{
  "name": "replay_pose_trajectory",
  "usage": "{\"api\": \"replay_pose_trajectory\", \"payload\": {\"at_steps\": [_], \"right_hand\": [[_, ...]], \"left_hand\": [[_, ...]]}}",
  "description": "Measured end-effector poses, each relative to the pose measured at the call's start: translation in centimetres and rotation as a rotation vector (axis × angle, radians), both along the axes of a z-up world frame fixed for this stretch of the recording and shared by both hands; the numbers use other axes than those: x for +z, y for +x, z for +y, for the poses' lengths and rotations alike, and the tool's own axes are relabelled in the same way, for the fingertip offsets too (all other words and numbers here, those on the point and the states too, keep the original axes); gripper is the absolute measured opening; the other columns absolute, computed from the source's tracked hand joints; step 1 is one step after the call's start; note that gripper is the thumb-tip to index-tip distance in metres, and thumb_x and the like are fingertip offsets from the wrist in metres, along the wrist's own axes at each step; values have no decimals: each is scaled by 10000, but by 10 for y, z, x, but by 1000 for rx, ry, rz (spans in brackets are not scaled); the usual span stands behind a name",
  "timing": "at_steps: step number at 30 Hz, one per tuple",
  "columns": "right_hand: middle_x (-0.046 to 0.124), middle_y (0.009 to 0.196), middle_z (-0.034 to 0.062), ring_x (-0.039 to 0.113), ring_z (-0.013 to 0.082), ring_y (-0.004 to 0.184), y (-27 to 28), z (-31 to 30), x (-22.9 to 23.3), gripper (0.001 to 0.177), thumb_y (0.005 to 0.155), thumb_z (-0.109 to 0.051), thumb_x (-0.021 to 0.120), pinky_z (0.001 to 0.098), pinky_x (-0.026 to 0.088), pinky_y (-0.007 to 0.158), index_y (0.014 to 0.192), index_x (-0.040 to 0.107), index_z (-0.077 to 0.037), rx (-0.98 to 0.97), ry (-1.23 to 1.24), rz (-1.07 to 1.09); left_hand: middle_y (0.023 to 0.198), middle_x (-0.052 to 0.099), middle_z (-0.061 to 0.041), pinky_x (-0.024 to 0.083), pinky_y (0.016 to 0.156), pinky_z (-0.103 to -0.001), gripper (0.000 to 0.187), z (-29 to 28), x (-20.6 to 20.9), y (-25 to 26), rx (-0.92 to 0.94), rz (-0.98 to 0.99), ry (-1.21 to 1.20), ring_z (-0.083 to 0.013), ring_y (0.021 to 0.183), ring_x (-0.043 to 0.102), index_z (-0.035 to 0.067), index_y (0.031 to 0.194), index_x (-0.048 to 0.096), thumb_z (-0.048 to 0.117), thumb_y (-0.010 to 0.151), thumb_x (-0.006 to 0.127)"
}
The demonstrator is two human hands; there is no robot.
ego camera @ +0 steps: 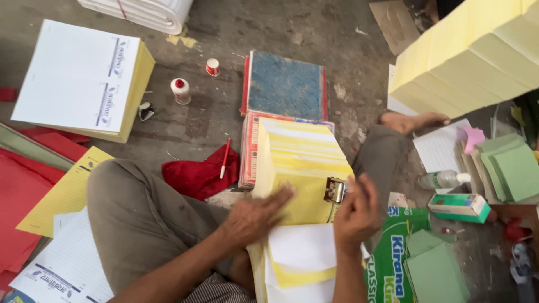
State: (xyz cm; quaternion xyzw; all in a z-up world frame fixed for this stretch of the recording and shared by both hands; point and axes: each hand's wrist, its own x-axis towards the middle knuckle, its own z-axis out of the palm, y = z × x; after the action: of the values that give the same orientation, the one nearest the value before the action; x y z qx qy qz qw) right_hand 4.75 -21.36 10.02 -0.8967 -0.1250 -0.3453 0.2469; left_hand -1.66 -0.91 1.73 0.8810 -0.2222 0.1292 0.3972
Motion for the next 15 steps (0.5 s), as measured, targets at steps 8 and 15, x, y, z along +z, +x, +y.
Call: {"api": "replay_pose_trajectory", "payload": {"at_steps": [8, 15], "right_hand": [[677, 1278, 125, 696, 256, 993, -16, -34, 27, 204, 1063, 55, 659, 318, 572, 773, 1206, 749, -58, 57, 17, -88], [695, 1222, 133, 713, 271, 976, 2, -3, 2, 276, 942, 82, 641, 354, 585, 781, 1142, 778, -50, 45, -34, 3]], "left_hand": [[1113, 728, 30, 548, 597, -298, 542, 4, -13, -2, -66, -114, 14, -133, 641, 656, 243, 1515, 616, 215, 975, 658], [1273, 755, -143, 490, 414, -301, 552, 2, 1, 12, 202, -125, 129, -138, 431, 575, 86, 1378, 626, 163, 838, 715]]}}
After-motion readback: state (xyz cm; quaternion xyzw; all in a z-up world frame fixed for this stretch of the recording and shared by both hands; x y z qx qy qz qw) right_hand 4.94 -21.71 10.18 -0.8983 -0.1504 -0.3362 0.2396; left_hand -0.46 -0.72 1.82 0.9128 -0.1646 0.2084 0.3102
